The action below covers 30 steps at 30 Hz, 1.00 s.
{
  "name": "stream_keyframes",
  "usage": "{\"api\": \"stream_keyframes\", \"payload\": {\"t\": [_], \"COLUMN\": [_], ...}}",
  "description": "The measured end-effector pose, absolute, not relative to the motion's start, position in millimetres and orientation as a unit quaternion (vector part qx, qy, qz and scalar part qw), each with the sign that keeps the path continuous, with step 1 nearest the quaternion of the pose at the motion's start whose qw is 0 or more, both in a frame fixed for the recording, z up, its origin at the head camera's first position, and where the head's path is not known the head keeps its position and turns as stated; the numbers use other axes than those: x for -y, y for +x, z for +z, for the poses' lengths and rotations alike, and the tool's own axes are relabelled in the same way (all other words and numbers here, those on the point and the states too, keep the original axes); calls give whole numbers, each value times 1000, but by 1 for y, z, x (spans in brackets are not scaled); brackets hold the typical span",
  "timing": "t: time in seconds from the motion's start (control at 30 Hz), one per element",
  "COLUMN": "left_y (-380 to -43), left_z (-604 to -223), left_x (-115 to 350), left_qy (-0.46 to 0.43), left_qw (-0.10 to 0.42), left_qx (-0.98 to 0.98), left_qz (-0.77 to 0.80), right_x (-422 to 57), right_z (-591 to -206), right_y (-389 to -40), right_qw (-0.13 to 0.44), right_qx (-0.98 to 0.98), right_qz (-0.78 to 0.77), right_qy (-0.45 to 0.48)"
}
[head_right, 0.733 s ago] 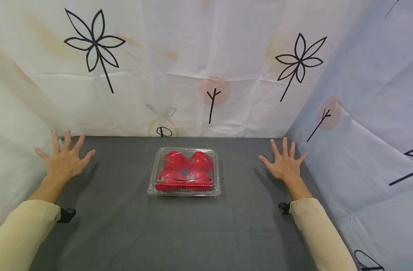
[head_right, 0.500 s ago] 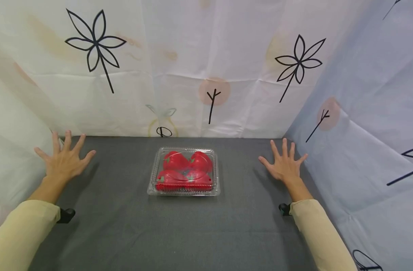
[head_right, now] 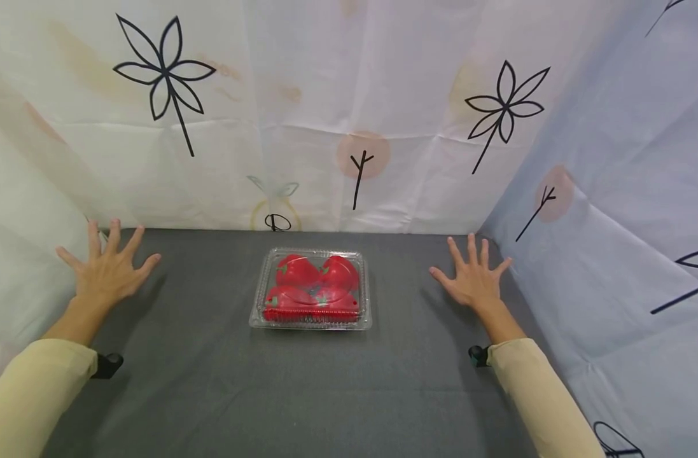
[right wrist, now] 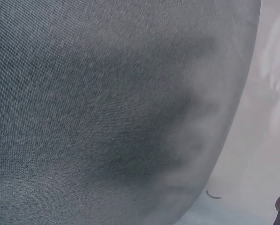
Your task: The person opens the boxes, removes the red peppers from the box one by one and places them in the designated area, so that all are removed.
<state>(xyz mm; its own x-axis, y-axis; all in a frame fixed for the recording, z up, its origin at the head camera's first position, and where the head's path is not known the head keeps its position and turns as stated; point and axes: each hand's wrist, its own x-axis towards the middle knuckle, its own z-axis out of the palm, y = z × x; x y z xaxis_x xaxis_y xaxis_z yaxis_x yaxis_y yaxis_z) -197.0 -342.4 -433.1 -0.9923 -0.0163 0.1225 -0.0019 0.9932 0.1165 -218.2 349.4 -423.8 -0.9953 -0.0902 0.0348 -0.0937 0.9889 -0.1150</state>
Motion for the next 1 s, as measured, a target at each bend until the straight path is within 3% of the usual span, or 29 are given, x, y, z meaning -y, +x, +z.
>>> {"api": "stream_keyframes", "payload": {"t": [1.0], "left_y": [-181], "left_z": [-430], "left_x": [285], "left_qy": [-81], "left_qw": [103], "left_qx": [990], "left_qz": [-47], "right_x": [-281], "right_z": [-409], "right_y": [-200], "right_qw": [59], "right_qx": [984], "right_qz": [26], "right_qy": [168]}}
